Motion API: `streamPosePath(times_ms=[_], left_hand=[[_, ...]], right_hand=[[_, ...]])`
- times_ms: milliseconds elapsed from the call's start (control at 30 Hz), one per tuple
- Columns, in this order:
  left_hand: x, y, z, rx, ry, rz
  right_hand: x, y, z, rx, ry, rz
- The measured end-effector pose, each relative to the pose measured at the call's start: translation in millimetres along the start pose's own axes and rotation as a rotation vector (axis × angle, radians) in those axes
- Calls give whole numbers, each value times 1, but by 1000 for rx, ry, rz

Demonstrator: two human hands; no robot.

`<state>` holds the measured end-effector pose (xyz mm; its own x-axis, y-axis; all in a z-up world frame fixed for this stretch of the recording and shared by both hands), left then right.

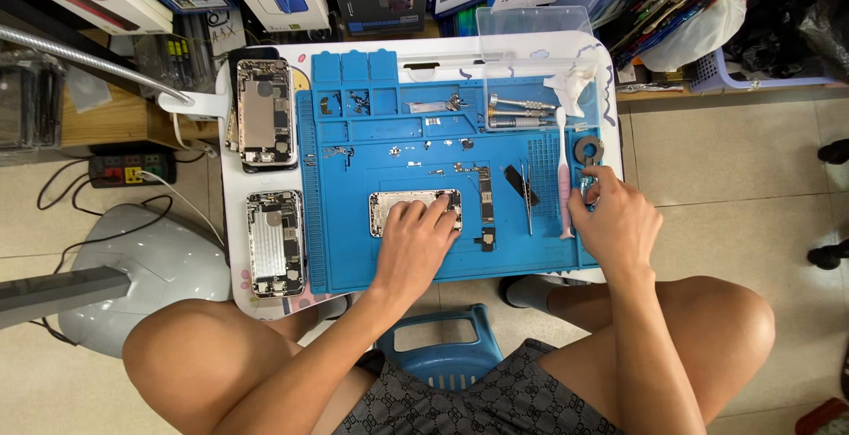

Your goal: The person disassembles and reassembles a smartphone on a blue anti-static mat, using a screwdriver and tweezers to remove and install screws and small components. The person handles the phone chassis, battery, and internal connectors while organizing parts on the mat.

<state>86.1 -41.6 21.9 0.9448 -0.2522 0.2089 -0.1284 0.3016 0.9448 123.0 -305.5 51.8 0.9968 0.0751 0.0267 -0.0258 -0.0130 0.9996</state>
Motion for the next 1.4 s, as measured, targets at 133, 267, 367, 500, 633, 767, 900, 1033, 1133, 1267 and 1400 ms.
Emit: streamPosePath(times_ms=[133, 267, 367, 500, 633, 767, 900, 1033, 1133, 1267, 1400], left_hand=[[2, 0, -1, 9, -7, 12], [1, -3, 0, 4, -1, 10], [4, -4, -2, 15, 6, 19], [5, -5, 0, 80, -18, 21], [4, -6, 3, 125, -41, 17], [1, -17, 7, 158, -53, 13], [-2, -20, 10, 168, -56, 12], [3, -10, 11, 140, -47, -25], [6, -7, 8, 90, -35, -59], [6, -16, 2, -43, -14, -103], [3, -20, -3, -33, -47, -42]], right_hand=[[0, -6, 3, -12, 12, 3], [-1, -5, 1, -10, 26, -21], [0, -3, -2, -14, 38, -17], [0, 2, -7, -9, 52, -12], [0, 0, -8, 14, 56, -16], [0, 0, -10, -1, 58, -22], [-3, 0, -11, 10, 60, -5], [-7, 2, -8, 70, 47, 35], [-10, 6, -3, 173, 3, 108], [-18, 18, 3, 288, -45, 217], [-18, 31, 3, 460, 43, 435]])
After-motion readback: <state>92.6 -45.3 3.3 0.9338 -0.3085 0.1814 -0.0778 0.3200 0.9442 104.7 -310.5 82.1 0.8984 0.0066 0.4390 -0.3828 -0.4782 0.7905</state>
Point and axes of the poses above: each hand's wrist, its own x-axis towards the middle knuckle, its own y-axis out of the back of the hand, z = x × y, the point moved 8 cm from there along x, towards the middle knuckle, and after that the axes turned 14 degrees about y, right-handed, at the moved point
